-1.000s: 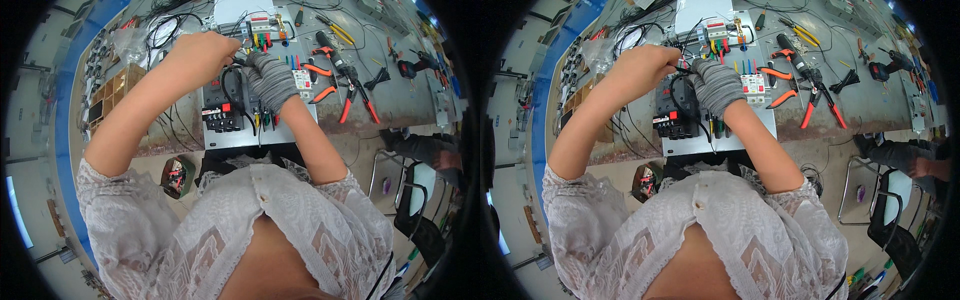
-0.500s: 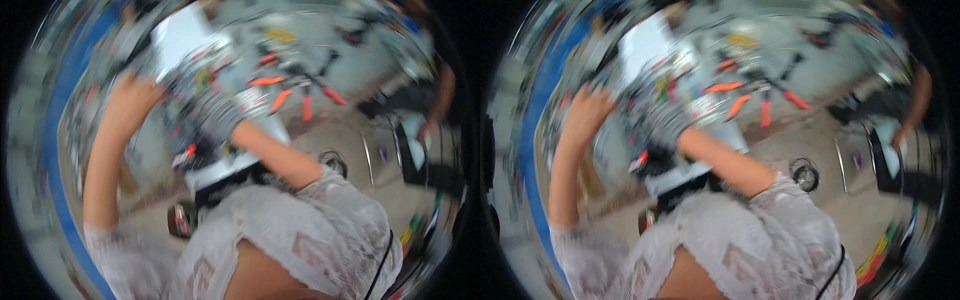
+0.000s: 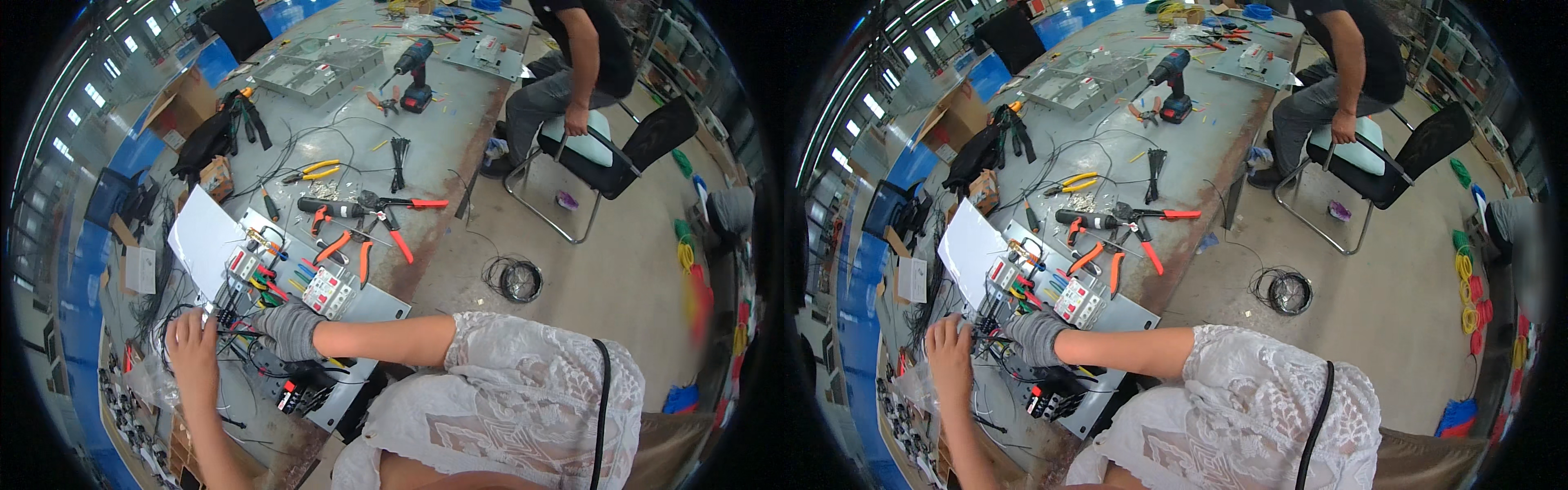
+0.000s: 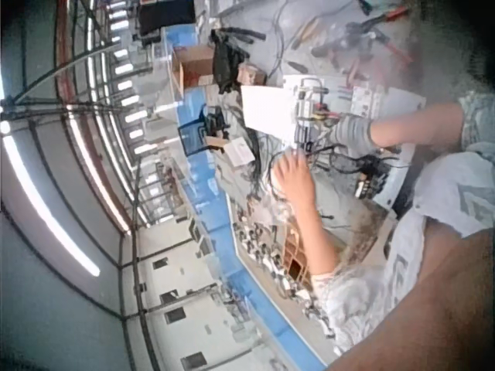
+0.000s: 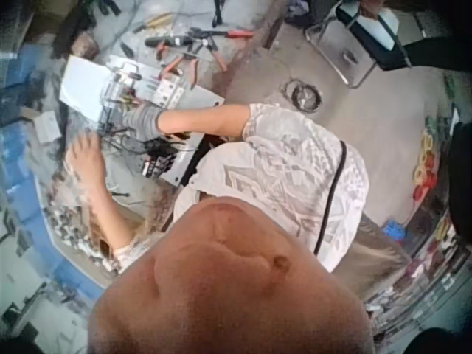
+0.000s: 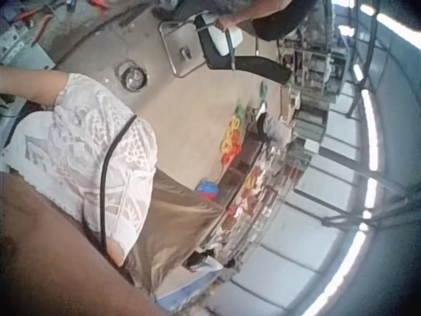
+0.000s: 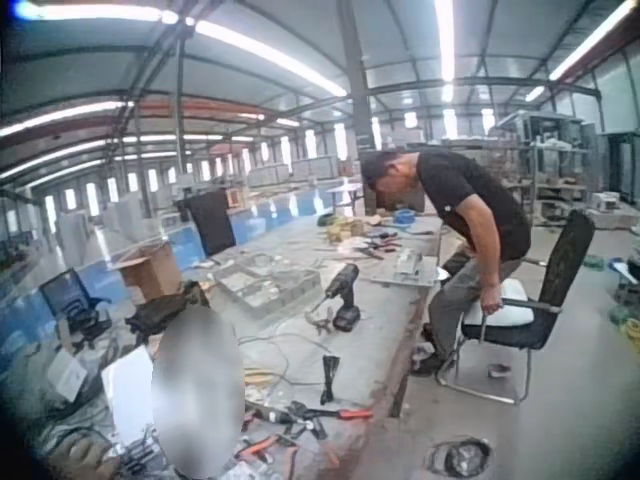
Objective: The person connects black wires to terminals on an electrical control box. They strip wire ends, insert them into terminal blocks, and tighten screws to secure the connections. The person also handles a white paper document and various tools on the workbench.
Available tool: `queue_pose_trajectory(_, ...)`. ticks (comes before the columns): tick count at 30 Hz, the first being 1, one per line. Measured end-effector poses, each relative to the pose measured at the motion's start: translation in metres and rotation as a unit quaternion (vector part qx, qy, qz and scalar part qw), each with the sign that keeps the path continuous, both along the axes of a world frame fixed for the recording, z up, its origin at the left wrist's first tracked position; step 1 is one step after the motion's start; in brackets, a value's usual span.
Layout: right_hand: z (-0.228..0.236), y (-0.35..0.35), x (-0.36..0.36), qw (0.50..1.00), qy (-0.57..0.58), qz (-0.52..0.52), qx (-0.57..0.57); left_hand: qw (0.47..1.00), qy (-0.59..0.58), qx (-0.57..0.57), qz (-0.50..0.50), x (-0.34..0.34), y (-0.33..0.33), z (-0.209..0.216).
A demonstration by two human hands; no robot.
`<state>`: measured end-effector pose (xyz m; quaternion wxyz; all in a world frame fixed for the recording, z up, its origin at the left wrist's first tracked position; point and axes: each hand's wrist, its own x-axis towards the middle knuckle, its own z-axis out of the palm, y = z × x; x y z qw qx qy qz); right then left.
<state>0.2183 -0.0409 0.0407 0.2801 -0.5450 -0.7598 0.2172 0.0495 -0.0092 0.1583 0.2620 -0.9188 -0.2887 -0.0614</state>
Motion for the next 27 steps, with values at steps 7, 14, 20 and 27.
queue_pose_trajectory(7,-0.009,0.0,-0.009,0.996,0.071,0.021,0.048,0.863,-0.43,-0.201,0.172,0.02,-0.101,-0.101)
queue_pose_trajectory(14,-0.043,0.004,-0.002,0.973,0.217,-0.012,0.075,0.799,-0.511,-0.262,0.176,0.033,-0.067,-0.102)
queue_pose_trajectory(20,-0.025,-0.004,0.002,0.979,0.202,0.023,-0.017,0.634,-0.622,-0.404,0.219,0.024,-0.059,-0.112)
queue_pose_trajectory(27,0.004,0.011,0.011,0.908,0.335,0.057,-0.243,0.676,-0.604,-0.365,0.211,0.027,-0.06,-0.115)
